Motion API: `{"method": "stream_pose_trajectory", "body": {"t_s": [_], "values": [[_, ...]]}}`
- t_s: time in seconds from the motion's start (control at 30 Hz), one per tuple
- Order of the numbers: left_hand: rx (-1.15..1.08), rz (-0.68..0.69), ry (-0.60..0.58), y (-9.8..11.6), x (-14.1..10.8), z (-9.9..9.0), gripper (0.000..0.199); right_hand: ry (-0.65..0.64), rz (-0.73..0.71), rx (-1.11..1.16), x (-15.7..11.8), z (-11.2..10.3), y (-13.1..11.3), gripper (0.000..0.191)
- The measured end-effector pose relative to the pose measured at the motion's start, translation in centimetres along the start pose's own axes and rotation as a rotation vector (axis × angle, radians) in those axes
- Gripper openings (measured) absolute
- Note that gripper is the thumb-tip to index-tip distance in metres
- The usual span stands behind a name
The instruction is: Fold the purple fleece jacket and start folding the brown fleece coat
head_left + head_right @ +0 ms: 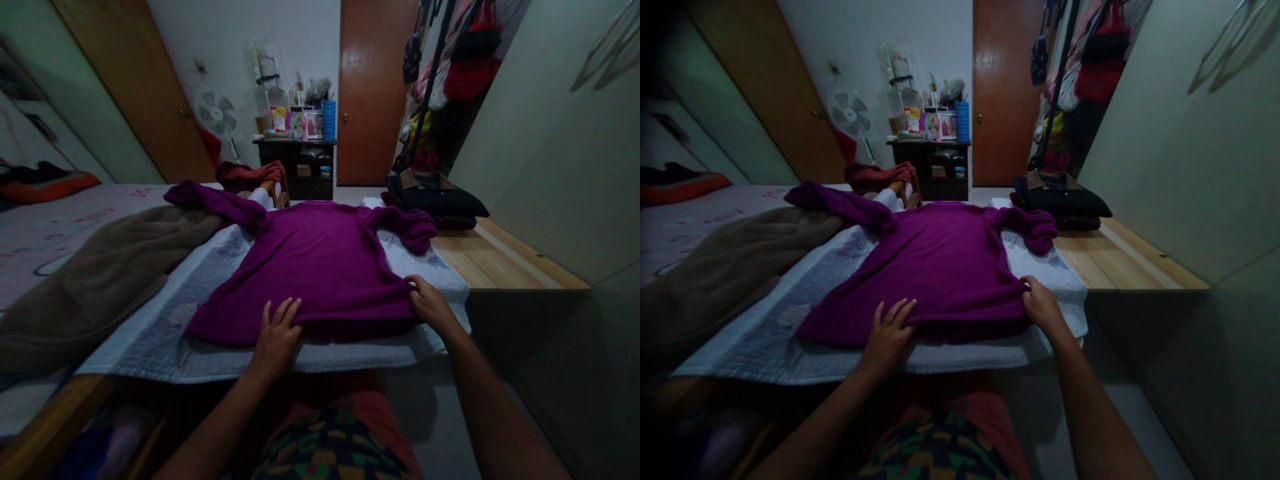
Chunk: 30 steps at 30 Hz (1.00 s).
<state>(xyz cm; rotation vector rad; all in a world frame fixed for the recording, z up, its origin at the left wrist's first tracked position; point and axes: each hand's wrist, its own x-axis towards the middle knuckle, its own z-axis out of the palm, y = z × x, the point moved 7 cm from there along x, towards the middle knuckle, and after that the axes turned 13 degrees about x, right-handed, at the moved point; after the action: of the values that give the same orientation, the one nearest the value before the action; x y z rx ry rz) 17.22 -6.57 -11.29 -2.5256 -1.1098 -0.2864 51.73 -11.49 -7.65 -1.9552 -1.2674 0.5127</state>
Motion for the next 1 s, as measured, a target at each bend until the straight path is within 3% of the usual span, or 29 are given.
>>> {"method": "stream_pose_trajectory", "body": {"t_s": [0.27,0.53,0.63,0.8,0.9,1.0], "values": [[0.122,-0.246,0.0,-8.0,-3.6,0.5,0.021,-0.047,-0.061,-0.045,0.8,0.7,0.1,0.025],[0.172,-0.333,0.105,-13.2,-4.9,-1.7,0.021,0.049,0.006,-0.084,1.0,-1.6,0.7,0.028],[0.182,-0.393,0.127,-14.4,-5.8,-1.8,0.021,0.047,0.049,-0.074,0.9,-1.6,1.7,0.029],[0.176,-0.441,0.065,-14.9,-7.2,0.2,0.016,-0.023,0.046,-0.072,0.7,-0.7,3.3,0.027],[0.179,-0.53,0.027,-15.7,-7.8,1.0,0.023,-0.063,0.032,-0.072,0.6,-0.3,3.8,0.025],[0.152,-0.536,-0.046,-16.6,-7.8,1.1,0.031,-0.091,0.016,-0.064,0.5,-0.2,3.8,0.022]]}}
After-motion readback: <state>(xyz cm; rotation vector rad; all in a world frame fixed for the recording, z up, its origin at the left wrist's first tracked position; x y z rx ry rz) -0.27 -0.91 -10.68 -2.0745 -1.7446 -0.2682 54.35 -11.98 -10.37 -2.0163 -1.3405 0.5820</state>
